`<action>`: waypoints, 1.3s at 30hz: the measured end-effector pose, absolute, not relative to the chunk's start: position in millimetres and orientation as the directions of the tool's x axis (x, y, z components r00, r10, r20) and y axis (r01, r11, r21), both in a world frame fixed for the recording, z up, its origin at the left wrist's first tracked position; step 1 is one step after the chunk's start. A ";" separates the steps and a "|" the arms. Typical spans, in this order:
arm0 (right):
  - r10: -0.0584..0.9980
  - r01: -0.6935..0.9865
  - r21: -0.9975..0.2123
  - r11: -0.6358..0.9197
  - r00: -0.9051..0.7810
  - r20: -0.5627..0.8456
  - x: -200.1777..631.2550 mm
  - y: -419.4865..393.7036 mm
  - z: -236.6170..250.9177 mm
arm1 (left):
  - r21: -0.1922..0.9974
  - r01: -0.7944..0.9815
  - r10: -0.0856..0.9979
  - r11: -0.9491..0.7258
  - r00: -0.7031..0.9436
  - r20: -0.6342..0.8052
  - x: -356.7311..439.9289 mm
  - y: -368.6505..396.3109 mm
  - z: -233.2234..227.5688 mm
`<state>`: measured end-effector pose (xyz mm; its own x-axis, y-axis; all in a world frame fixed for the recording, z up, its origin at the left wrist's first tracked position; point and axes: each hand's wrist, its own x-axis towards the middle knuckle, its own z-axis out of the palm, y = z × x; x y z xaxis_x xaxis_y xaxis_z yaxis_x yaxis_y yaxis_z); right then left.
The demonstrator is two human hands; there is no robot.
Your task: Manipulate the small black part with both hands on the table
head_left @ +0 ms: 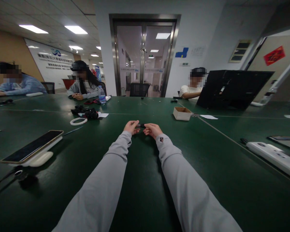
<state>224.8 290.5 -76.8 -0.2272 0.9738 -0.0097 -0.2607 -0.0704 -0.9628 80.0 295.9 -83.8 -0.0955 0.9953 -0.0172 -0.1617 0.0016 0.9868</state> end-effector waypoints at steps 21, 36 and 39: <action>0.962 -0.263 -0.963 -0.061 -0.272 0.014 225.9 292.2 -79.4 | 0.998 -0.049 0.998 -0.038 -0.051 0.036 80.0 297.8 -83.5; 0.963 -0.271 -0.960 -0.068 -0.271 0.008 225.9 292.3 -79.7 | 0.999 -0.040 0.999 -0.036 -0.008 0.035 80.3 296.9 -83.5; 0.962 -0.280 -0.958 -0.068 -0.272 0.011 225.8 292.7 -80.3 | 0.998 -0.062 1.000 -0.021 -0.005 0.021 80.8 297.4 -83.4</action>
<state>225.8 292.7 -80.3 -0.2718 0.9623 0.0112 -0.2795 -0.0678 -0.9577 80.8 297.4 -83.4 -0.0050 0.9998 0.0207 -0.0622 -0.0210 0.9978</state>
